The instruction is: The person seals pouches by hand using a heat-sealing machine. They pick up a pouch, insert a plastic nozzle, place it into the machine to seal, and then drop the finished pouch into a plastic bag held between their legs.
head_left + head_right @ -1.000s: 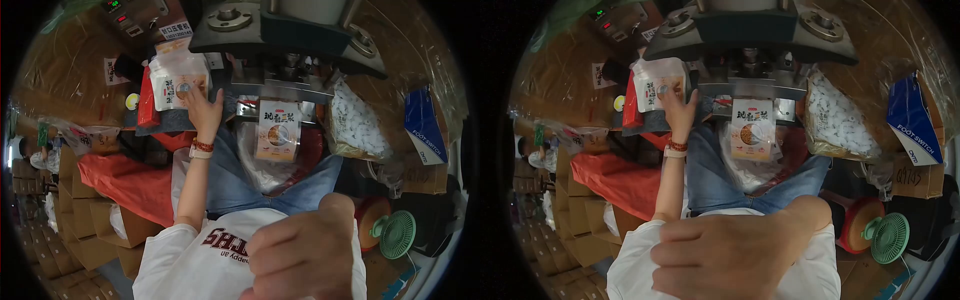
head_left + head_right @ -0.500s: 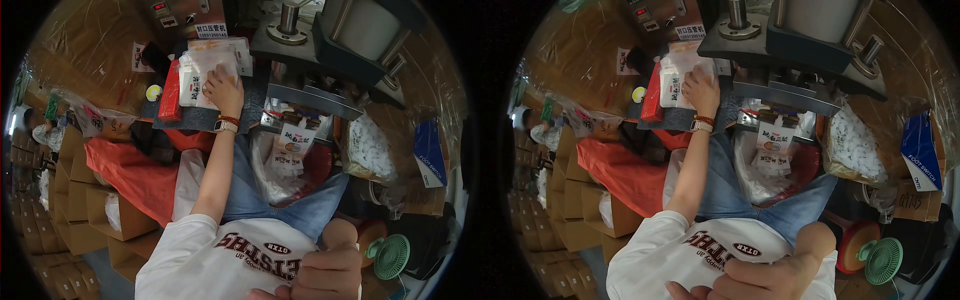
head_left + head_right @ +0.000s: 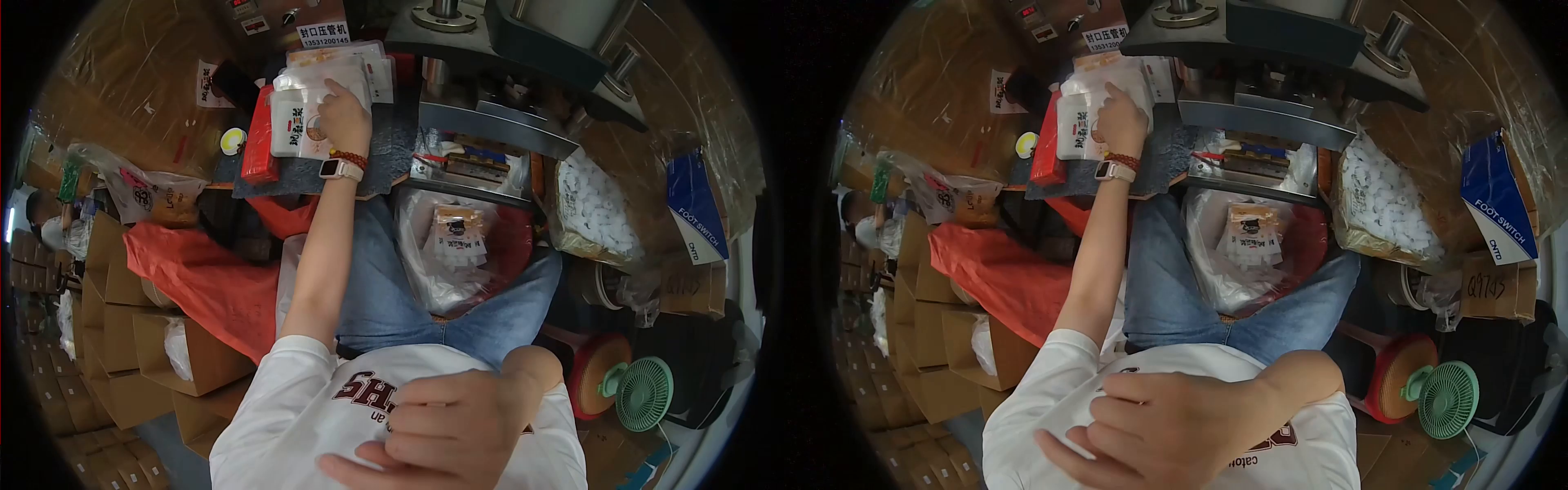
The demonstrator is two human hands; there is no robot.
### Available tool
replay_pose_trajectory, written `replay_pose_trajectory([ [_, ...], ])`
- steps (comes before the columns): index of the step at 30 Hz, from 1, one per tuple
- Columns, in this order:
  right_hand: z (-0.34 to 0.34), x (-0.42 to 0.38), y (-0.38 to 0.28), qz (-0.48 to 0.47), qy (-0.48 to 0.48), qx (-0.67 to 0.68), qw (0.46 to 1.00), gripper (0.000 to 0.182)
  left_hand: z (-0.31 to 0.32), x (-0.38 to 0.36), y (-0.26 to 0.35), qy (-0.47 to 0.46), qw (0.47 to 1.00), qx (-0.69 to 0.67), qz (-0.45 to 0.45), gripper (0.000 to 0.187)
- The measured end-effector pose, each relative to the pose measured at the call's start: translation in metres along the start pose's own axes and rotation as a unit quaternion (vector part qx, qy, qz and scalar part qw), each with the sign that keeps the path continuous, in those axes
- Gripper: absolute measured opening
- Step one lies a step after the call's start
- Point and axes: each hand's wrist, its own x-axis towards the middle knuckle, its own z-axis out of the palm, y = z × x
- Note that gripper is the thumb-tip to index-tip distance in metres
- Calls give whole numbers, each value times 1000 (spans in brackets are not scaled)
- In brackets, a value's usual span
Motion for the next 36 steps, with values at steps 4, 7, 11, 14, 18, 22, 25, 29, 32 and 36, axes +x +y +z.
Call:
replay_pose_trajectory([
  [4, -3, -43, 12, 97, -45, -2, 994, 31, -83, 5, -42, -21, 983, -182, -16, 67],
  [7, -10, -85, 15, 195, -72, 55, 977, 34, -140, 15, -83, -21, 891, -451, -53, 58],
  [11, 2, -103, 15, 367, -31, 92, 925, 30, -146, 25, -101, -116, 744, -652, -90, 50],
  [14, 2, -110, 18, 405, -36, 81, 910, 28, -66, 25, -114, -142, 856, -497, 4, 51],
  [18, -34, -121, 18, 411, -17, -25, 911, 26, -29, 25, -103, -61, 948, -293, 108, 50],
  [22, -88, -141, 22, 580, 174, -203, 770, 23, -38, 8, -70, 88, 967, -34, 237, 56],
  [25, -136, -172, 75, 523, 99, -434, 727, 23, -18, -30, -49, -26, 954, -57, 292, 56],
  [29, -170, -218, 134, 465, -98, -514, 714, 24, 1, -50, -45, -38, 968, -15, 246, 63],
  [32, -162, -190, 142, 590, -133, -455, 654, 24, -17, -62, -45, -14, 976, -16, 217, 63],
  [36, -157, -192, 146, 574, -125, -488, 646, 24, -49, -109, -46, -73, 961, -27, 264, 58],
])
